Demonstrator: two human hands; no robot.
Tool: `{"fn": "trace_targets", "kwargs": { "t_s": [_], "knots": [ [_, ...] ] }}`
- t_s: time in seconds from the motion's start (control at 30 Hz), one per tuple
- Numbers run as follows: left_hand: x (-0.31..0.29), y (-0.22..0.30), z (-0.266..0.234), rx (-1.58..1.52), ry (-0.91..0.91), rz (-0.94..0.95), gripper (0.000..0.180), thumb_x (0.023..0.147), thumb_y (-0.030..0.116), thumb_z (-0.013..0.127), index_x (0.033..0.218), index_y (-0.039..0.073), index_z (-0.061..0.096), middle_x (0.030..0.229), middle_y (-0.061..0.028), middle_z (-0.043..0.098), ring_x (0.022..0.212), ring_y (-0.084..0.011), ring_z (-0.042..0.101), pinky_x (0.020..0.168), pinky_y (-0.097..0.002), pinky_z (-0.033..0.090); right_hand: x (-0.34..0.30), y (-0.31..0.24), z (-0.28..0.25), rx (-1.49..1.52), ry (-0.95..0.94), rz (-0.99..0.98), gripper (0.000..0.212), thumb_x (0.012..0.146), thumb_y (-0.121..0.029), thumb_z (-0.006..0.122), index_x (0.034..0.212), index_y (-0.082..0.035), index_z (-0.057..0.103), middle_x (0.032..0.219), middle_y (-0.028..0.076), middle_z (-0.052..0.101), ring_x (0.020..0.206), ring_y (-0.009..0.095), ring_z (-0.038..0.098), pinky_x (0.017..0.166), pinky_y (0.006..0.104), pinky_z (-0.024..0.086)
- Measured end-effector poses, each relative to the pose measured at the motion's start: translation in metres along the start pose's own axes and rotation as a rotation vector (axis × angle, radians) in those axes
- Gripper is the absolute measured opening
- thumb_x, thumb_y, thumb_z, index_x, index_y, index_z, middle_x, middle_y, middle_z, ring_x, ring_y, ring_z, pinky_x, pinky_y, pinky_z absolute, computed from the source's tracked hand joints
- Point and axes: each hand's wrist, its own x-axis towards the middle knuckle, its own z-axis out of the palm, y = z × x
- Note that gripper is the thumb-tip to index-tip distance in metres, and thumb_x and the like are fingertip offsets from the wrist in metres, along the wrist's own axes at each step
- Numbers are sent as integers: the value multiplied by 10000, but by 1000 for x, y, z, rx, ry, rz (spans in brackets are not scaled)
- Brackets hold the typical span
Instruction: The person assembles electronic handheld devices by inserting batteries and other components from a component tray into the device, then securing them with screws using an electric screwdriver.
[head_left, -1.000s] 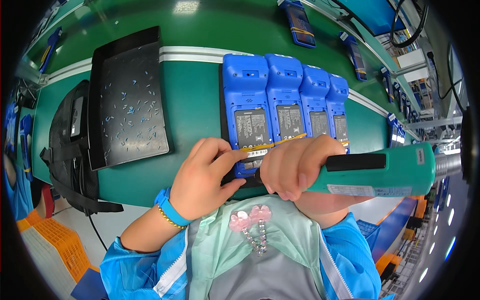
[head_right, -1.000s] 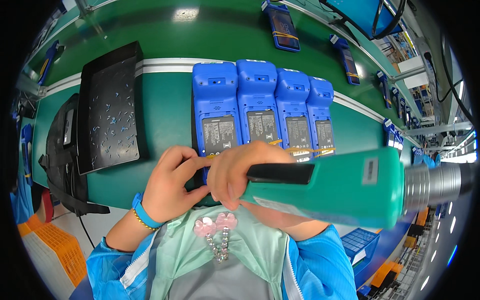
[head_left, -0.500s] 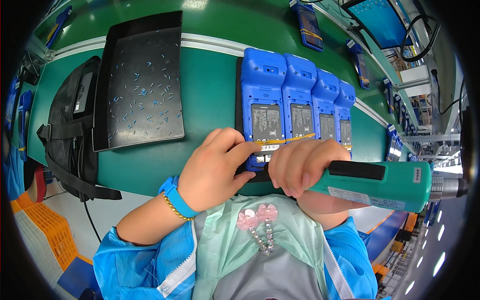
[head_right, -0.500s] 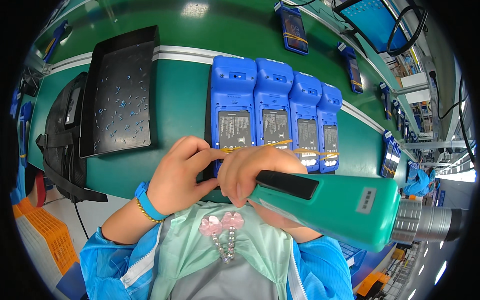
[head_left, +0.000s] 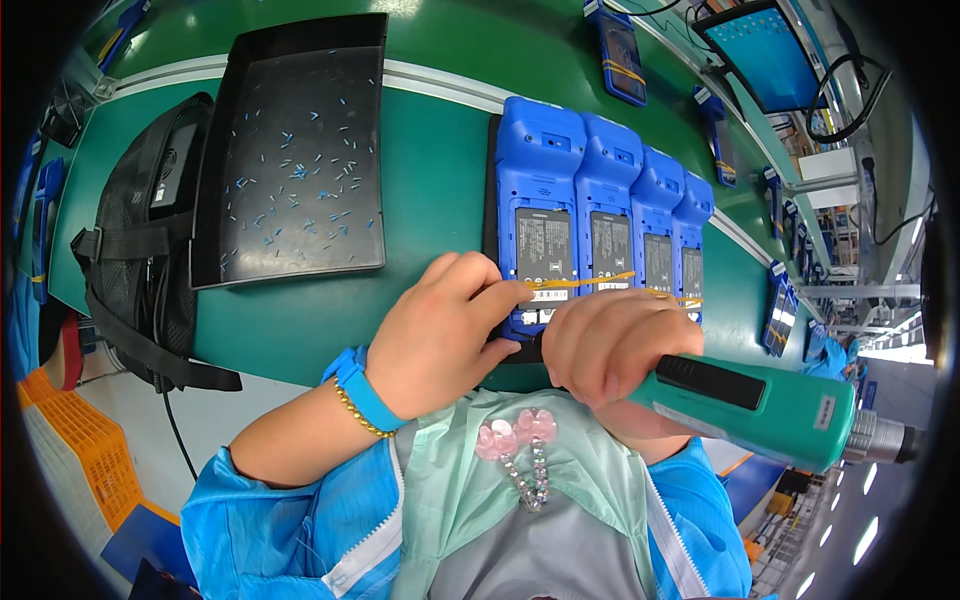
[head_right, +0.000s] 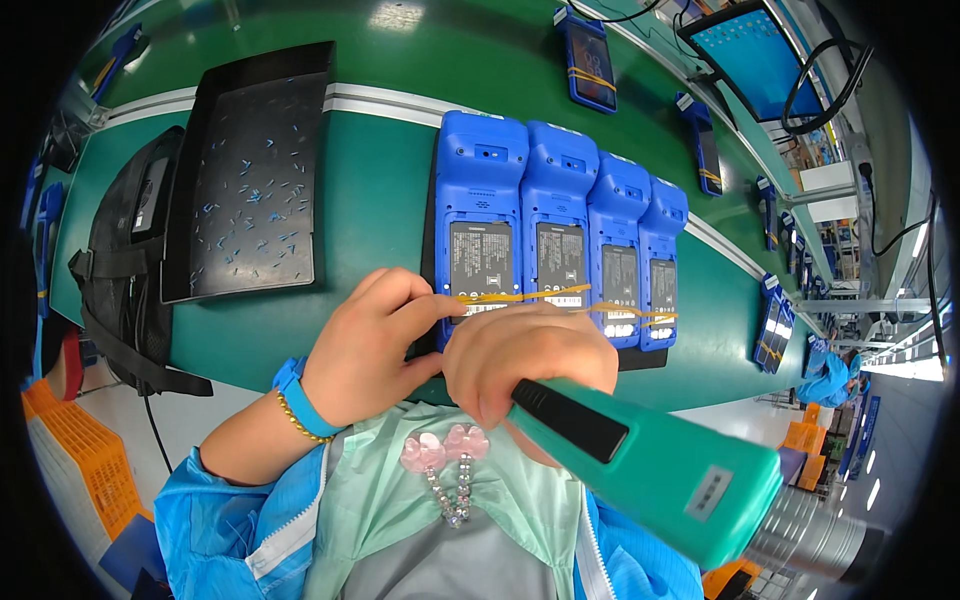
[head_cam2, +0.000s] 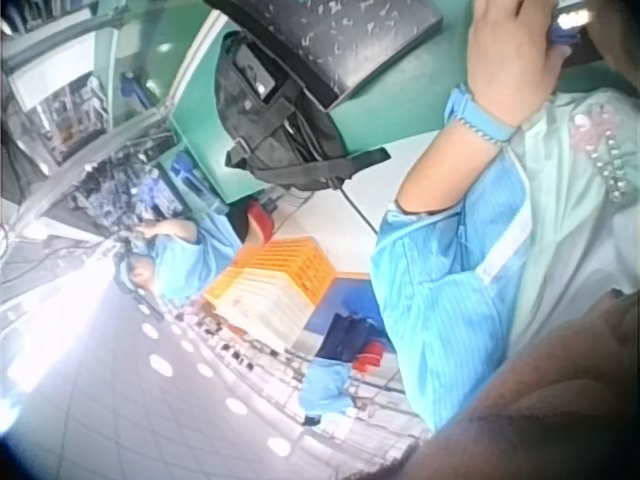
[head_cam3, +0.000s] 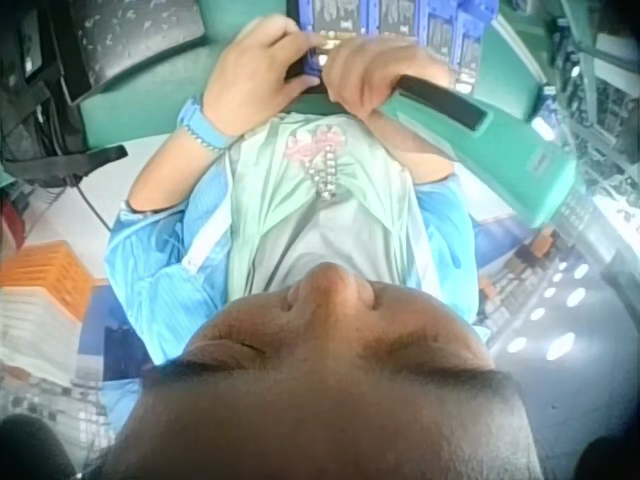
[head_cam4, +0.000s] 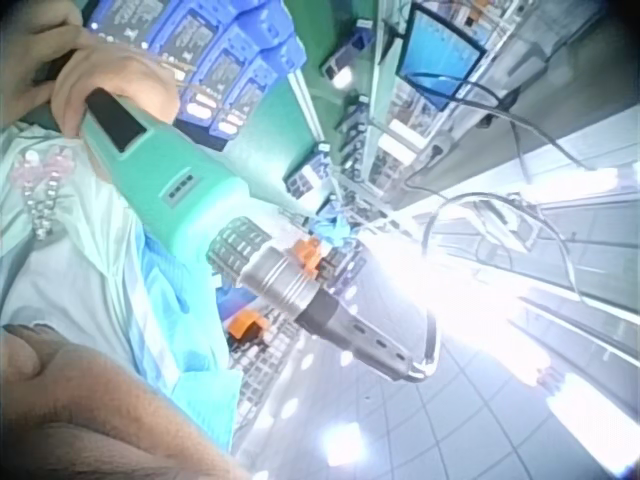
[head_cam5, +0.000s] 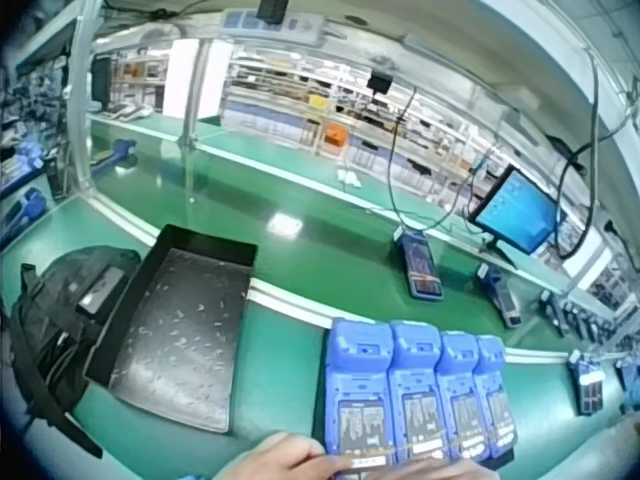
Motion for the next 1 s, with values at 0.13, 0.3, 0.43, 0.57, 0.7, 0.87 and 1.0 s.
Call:
{"fn": "trace_targets", "kwargs": {
  "t_s": [0.13, 0.3, 0.43, 0.57, 0.7, 0.87, 1.0],
  "knots": [
    [-1, -1, 0, -1, 13, 9, 499, 676, 82, 833, 1141, 79, 654, 1012, -98, 546, 975, -317, 562, 829, -404, 509, 2, 0, 2, -36, -5, -20, 227, 941, -137, 651, 757, -37, 566, 630, 96, 594, 542, 252, 559, 529, 367, 464],
    [-1, 1, -1, -24, 19, 7, 494, 681, 91, 832, 1141, 80, 651, 1009, -97, 541, 967, -315, 561, 811, -403, 513, 5, -3, 6, -29, 20, 10, 236, 927, -141, 670, 749, -41, 553, 626, 95, 587, 535, 252, 550, 527, 366, 461],
    [-1, 1, -1, -28, 29, -20, 477, 680, 92, 836, 1129, 90, 676, 986, -89, 567, 953, -300, 578, 834, -391, 505, 5, -5, 9, -62, 41, 11, 243, 914, -143, 683, 743, -40, 545, 624, 99, 583, 533, 254, 548, 525, 366, 457],
    [-1, 0, 0, -28, 30, -14, 483, 683, 95, 842, 1135, 89, 672, 992, -92, 568, 958, -305, 578, 835, -395, 504, 6, -10, 7, -60, 36, 18, 269, 925, -184, 672, 739, -35, 548, 633, 114, 591, 534, 259, 550, 524, 374, 457],
    [0, 2, 1, -26, 25, 1, 492, 674, 97, 853, 1132, 89, 674, 998, -94, 572, 963, -306, 578, 837, -399, 503, 8, -22, 3, -23, 27, -48, 320, 972, -267, 621, 762, -39, 544, 642, 121, 602, 529, 251, 548, 527, 376, 463],
    [2, 8, -2, -6, 16, 35, 489, 640, 109, 869, 1100, 84, 704, 955, -78, 554, 913, -282, 557, 791, -391, 486, -4, -32, -27, -14, 116, -137, 782, 839, -842, 484, 828, -61, 531, 624, 77, 565, 519, 197, 539, 482, 331, 460],
    [6, 21, 12, 93, -1, 128, 443, 626, 112, 864, 1050, 87, 740, 916, -63, 534, 856, -263, 534, 745, -386, 468, -20, -27, -40, 81, 190, -102, 829, 813, -861, 495, 826, -34, 562, 626, 110, 571, 549, 219, 567, 530, 351, 488]
  ]
}}
